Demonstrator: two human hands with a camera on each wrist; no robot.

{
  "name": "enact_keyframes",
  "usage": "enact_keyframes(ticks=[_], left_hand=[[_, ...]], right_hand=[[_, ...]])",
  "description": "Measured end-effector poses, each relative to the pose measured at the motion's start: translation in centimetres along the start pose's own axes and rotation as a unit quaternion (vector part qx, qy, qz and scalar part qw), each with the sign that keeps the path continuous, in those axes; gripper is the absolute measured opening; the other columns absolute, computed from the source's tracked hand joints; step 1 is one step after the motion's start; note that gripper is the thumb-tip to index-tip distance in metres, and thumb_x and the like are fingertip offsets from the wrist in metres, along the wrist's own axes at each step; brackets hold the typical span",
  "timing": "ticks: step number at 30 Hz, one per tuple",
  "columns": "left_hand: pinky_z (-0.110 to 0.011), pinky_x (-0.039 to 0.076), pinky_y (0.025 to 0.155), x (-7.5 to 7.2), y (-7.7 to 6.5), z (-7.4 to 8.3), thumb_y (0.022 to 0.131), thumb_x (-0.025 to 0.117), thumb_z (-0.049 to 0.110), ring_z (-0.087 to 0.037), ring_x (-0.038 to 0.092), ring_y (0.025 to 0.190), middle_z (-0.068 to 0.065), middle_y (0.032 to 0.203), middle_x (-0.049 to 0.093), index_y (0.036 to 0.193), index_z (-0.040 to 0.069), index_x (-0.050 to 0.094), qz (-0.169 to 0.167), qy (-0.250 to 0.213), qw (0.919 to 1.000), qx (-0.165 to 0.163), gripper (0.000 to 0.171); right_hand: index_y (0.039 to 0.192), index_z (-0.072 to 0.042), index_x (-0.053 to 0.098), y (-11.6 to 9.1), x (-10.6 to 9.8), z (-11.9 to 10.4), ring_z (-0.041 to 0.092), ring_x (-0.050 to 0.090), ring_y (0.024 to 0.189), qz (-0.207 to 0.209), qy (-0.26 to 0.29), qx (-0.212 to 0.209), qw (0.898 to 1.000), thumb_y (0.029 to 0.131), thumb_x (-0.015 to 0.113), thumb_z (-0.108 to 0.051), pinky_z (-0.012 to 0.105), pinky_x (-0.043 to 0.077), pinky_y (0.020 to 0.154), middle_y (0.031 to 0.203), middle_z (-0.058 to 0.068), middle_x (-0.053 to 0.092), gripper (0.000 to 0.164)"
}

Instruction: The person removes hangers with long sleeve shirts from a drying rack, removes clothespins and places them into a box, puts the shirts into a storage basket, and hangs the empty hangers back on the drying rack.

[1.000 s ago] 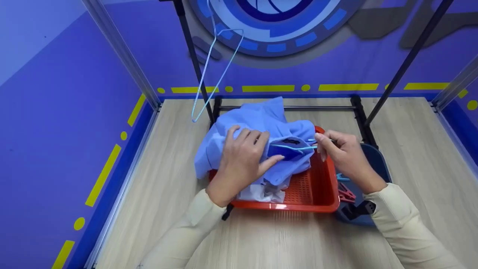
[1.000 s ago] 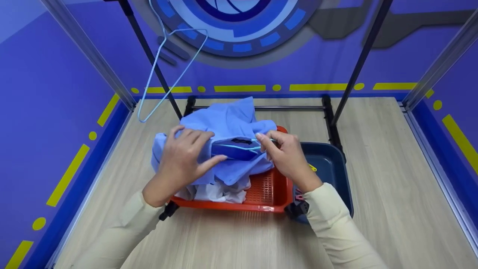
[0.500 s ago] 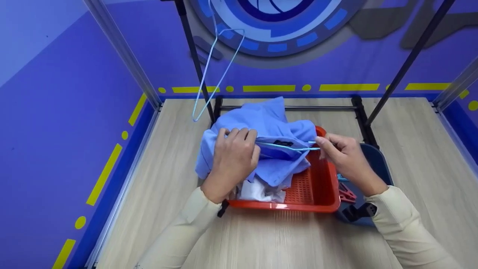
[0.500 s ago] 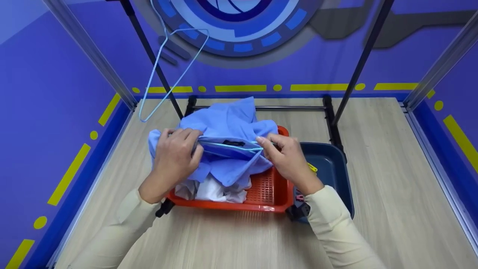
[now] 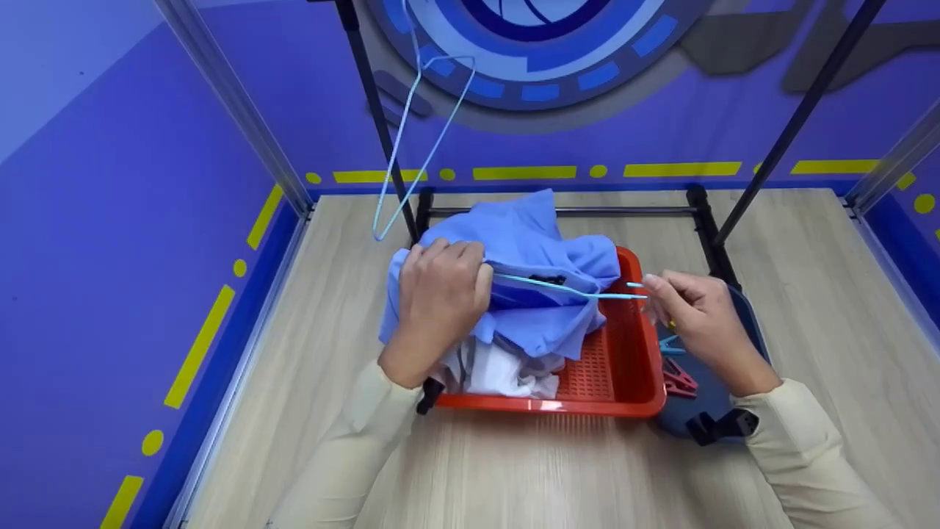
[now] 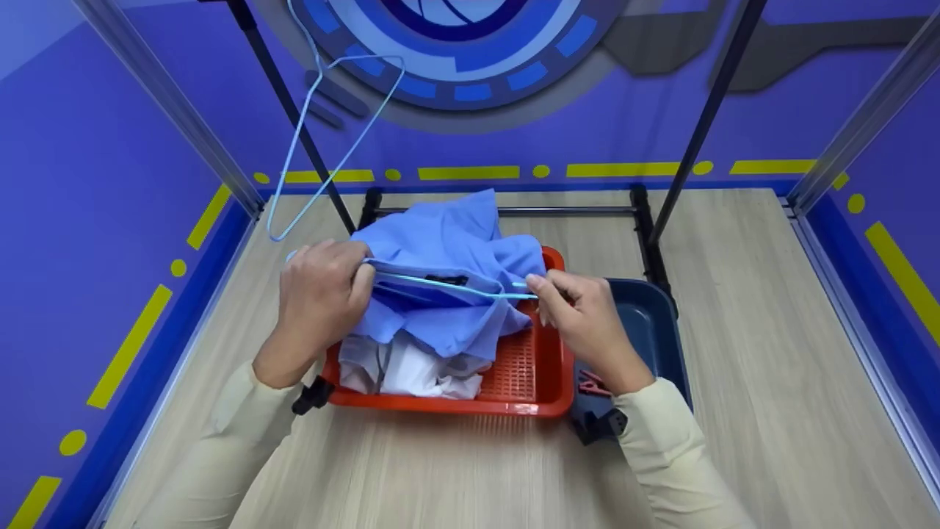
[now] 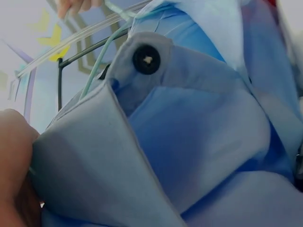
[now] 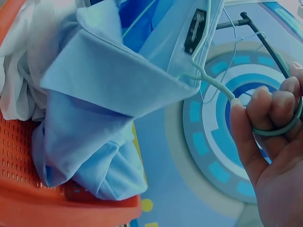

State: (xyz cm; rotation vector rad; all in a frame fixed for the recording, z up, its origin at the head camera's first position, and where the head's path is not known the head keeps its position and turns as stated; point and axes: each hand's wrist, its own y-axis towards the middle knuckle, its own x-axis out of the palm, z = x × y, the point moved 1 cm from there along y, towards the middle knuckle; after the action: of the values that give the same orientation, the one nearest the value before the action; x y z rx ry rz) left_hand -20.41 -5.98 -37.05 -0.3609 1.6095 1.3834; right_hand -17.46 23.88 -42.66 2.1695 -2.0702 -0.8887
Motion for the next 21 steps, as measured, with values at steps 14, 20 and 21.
enact_keyframes(ticks=[14, 20, 21], left_hand=[[-0.025, 0.029, 0.044, -2.2, 0.5, -0.5, 0.086, 0.049, 0.009, -0.013, 0.045, 0.051, 0.001, 0.066, 0.057, 0.079, 0.012, 0.064, 0.021, -0.112, 0.9931, -0.029, 0.017], [-0.025, 0.043, 0.058, -2.6, 0.6, -1.4, 0.086, 0.05, 0.003, -0.011, 0.058, 0.067, 0.0, 0.08, 0.07, 0.084, 0.011, 0.071, 0.018, -0.263, 0.9627, -0.061, 0.022], [-0.025, 0.045, 0.063, -2.6, 0.6, -1.7, 0.086, 0.05, 0.003, -0.01, 0.059, 0.07, 0.0, 0.082, 0.071, 0.084, 0.011, 0.071, 0.011, -0.291, 0.9542, -0.069, 0.023]], right_hand=[[0.063, -0.003, 0.049, -1.6, -1.3, 0.3, 0.013, 0.049, 0.057, -0.014, 0.045, -0.032, 0.998, 0.096, 0.048, 0.006, 0.023, 0.044, 0.057, 0.056, 0.008, 0.045, 0.034], [0.063, -0.001, 0.048, -2.0, -1.5, 0.7, 0.018, 0.048, 0.056, -0.015, 0.088, -0.028, 0.996, 0.096, 0.046, 0.008, 0.022, 0.046, 0.058, 0.056, 0.007, 0.044, 0.034], [0.063, -0.001, 0.047, -2.0, -1.4, 0.7, 0.018, 0.048, 0.056, -0.016, 0.087, -0.024, 0.996, 0.096, 0.046, 0.008, 0.022, 0.046, 0.059, 0.056, 0.006, 0.044, 0.034]])
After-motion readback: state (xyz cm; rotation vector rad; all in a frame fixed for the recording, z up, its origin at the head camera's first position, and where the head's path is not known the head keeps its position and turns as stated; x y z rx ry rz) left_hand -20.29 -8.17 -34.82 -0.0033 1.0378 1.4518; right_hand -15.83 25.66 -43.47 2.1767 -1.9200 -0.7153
